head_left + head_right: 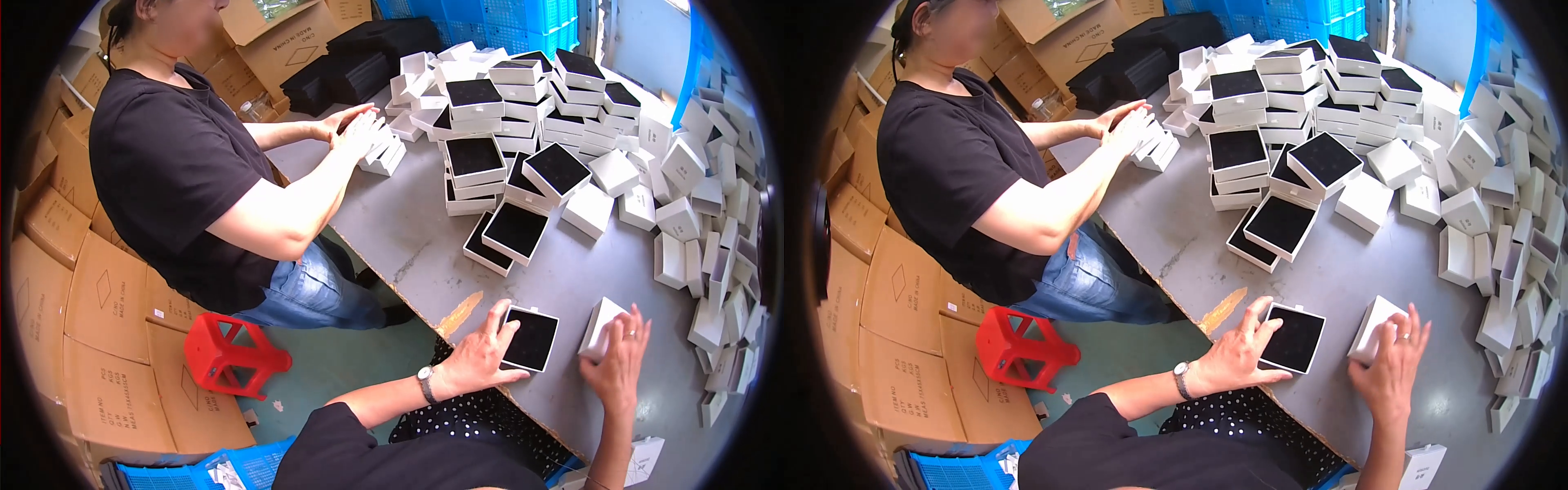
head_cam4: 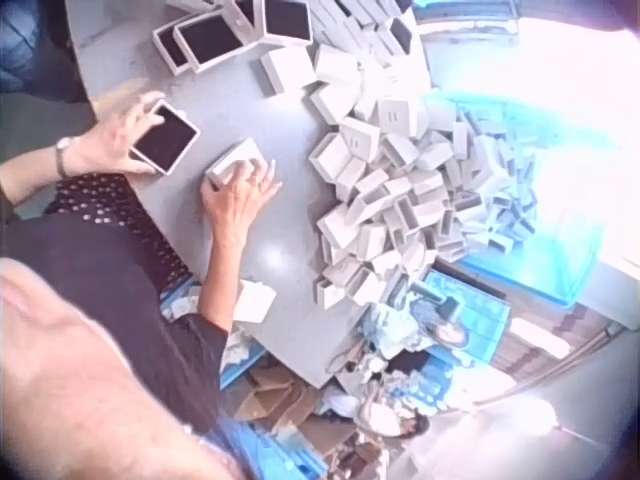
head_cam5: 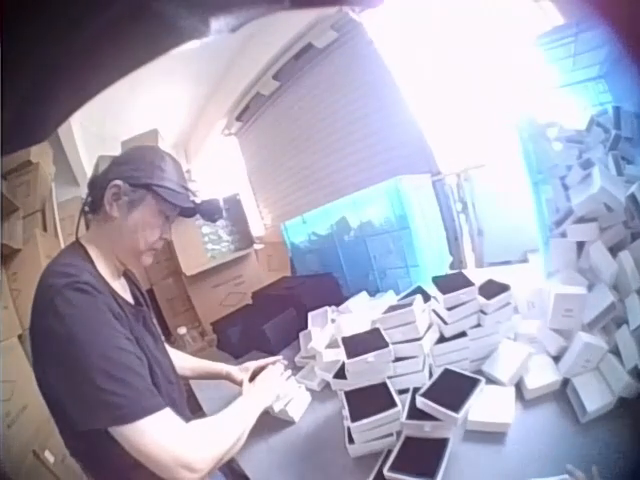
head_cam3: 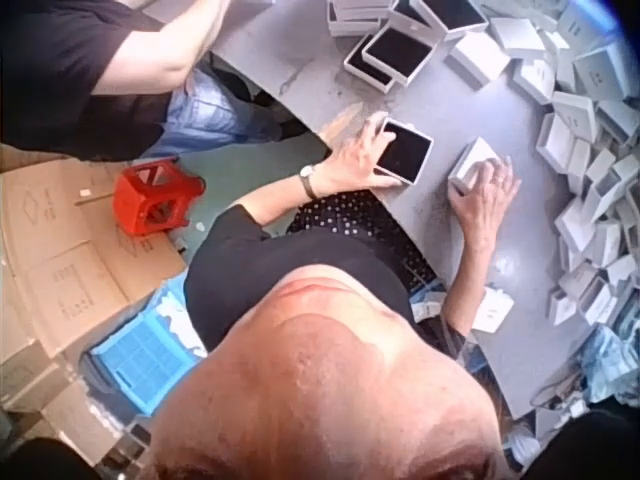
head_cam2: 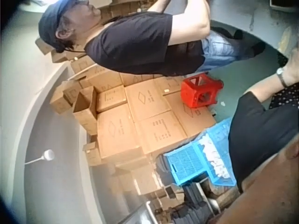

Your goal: Inspecting and packaging small white product boxes into blue plastic crates in a manufacturing facility.

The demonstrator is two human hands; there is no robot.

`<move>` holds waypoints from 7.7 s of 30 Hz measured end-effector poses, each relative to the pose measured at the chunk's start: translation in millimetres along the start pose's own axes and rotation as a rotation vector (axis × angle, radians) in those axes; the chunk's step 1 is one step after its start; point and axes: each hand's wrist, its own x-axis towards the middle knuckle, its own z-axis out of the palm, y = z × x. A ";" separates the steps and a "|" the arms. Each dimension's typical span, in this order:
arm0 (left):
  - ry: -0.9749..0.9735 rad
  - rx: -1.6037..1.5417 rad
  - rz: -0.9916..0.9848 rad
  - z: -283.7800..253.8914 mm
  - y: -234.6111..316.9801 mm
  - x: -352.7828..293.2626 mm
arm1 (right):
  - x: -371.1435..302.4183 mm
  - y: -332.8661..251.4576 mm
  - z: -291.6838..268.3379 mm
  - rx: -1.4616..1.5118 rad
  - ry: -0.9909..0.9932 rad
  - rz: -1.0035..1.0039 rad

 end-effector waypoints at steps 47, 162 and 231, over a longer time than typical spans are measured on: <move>-0.217 -0.186 0.349 45.4 16.9 43.3 | -81.3 26.3 18.1 0.525 -0.117 -0.070; -0.256 -0.257 0.354 42.1 14.8 64.7 | -46.7 39.7 20.9 0.535 -0.164 -0.126; -0.263 -0.086 0.345 35.4 28.4 67.1 | -63.1 53.6 3.0 0.422 -0.259 -0.159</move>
